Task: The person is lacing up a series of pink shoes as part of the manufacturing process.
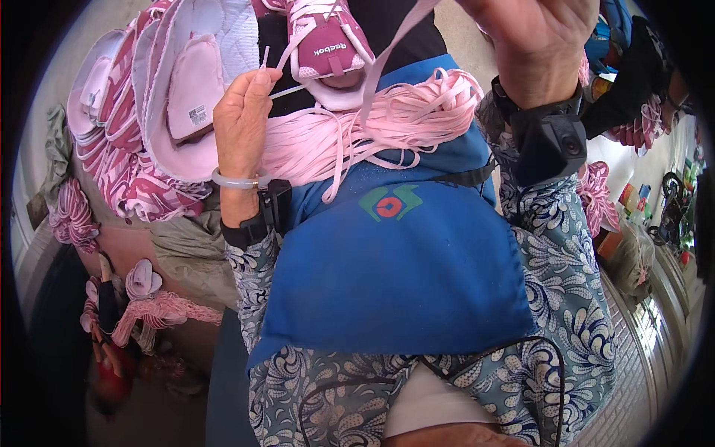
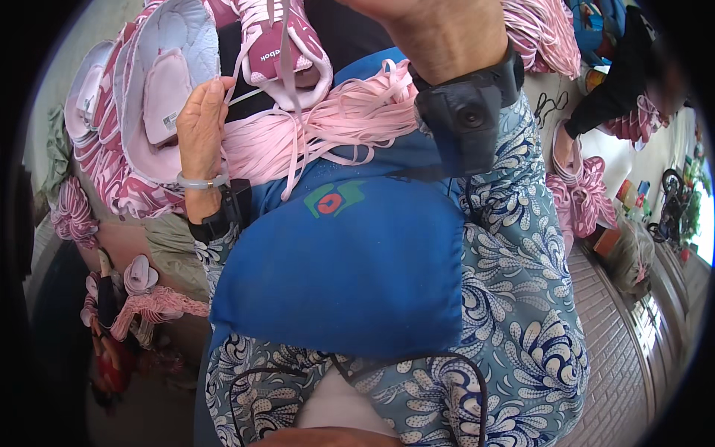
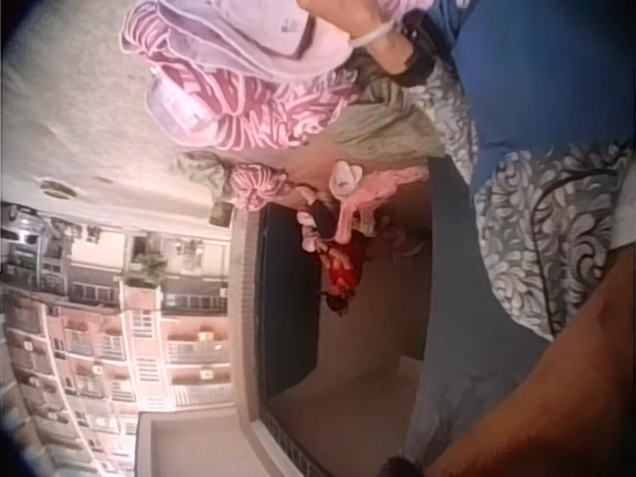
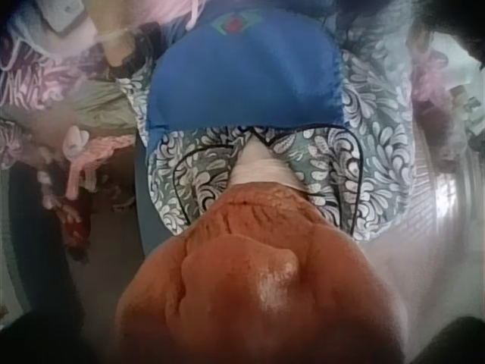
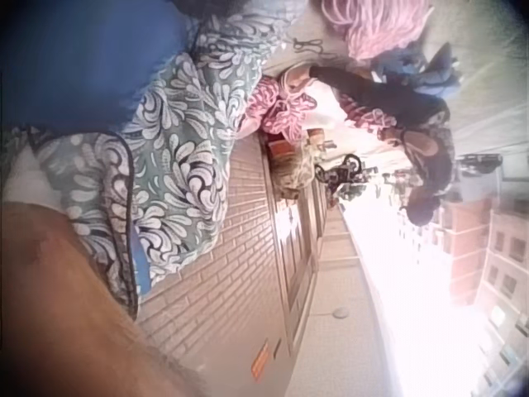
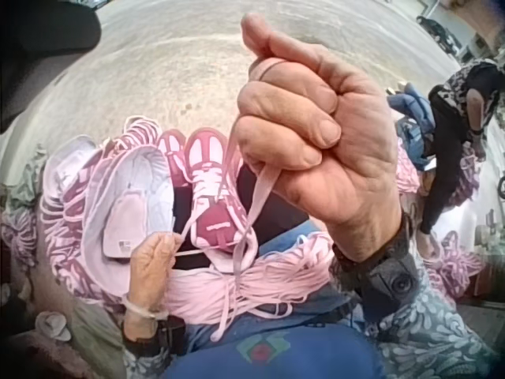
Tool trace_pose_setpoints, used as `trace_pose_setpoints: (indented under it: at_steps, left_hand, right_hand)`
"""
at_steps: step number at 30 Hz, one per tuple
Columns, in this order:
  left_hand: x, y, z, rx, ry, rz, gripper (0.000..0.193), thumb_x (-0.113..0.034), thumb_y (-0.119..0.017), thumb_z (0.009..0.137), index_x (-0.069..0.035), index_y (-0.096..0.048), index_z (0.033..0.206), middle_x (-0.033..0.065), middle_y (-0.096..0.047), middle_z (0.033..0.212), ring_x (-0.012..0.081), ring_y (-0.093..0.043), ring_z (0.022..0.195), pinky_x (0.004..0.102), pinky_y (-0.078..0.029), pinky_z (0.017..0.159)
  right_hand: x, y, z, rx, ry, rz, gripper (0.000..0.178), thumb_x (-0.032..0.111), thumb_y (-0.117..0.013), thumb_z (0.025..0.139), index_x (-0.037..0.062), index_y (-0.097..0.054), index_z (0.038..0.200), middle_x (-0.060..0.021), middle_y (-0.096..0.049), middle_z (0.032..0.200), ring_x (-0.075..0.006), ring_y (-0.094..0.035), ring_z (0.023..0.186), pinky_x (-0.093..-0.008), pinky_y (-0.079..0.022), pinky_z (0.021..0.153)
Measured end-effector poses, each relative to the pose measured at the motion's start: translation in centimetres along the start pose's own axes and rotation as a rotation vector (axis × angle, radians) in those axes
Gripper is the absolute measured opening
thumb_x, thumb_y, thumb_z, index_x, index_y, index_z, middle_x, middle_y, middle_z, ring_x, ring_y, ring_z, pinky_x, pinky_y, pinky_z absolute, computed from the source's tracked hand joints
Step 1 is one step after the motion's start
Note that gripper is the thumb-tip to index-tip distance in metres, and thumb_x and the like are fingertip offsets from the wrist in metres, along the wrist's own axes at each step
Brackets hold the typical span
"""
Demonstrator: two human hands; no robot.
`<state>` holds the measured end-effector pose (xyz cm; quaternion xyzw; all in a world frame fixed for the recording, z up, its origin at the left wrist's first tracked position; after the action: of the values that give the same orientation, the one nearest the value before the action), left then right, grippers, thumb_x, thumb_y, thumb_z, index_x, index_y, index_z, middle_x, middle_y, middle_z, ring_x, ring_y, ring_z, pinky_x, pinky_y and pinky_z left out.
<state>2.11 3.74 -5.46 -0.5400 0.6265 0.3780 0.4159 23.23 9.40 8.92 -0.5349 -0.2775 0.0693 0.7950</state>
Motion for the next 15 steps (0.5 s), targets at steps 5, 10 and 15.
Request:
trace_pose_setpoints:
  at_steps: [5,10,15]
  left_hand:
    - [0.4,0.3,0.4,-0.095,-0.244,0.3,0.026,-0.021,-0.053,0.093,0.001,-0.065,0.102,-0.0032,-0.06,0.08,0.0021,-0.036,0.058,0.017,-0.032,0.051]
    - [-3.3,4.6,-1.8,-0.324,-0.276,0.319,0.024,-0.017,-0.051,0.093,0.001,-0.065,0.103,-0.0018,-0.061,0.082,0.0018,-0.037,0.056,0.0179,-0.032,0.05]
    - [-14.2,12.6,-7.7,-0.9,-0.803,0.886,0.026,-0.011,-0.046,0.094,0.005,-0.059,0.077,0.0046,-0.065,0.088,0.0058,-0.04,0.051,0.022,-0.031,0.043]
  right_hand:
    - [2.7,6.3,-2.8,-0.482,0.063,-0.195,0.023,0.015,-0.039,0.097,-0.0026,-0.051,0.107,0.0066,-0.026,0.05,-0.004,-0.025,0.038,-0.0198,-0.02,0.035]
    - [4.4,13.4,-10.3,-1.147,-0.098,-0.787,0.009,0.015,-0.053,0.089,0.0092,-0.057,0.083,0.0084,-0.032,0.051,-0.003,-0.026,0.037,-0.0188,-0.02,0.033]
    - [6.0,17.3,-14.3,-1.169,-0.133,-1.028,0.01,0.012,-0.056,0.082,0.0107,-0.055,0.072,0.0066,-0.038,0.05,-0.004,-0.029,0.035,-0.0196,-0.022,0.033]
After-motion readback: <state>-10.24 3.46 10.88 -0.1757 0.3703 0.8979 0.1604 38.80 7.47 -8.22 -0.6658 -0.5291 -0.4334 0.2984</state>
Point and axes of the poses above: each hand's wrist, its own z-axis towards the middle knuckle, its own y-axis out of the back of the hand, x = y × z, the point moved 5 cm from there along z, towards the middle knuckle
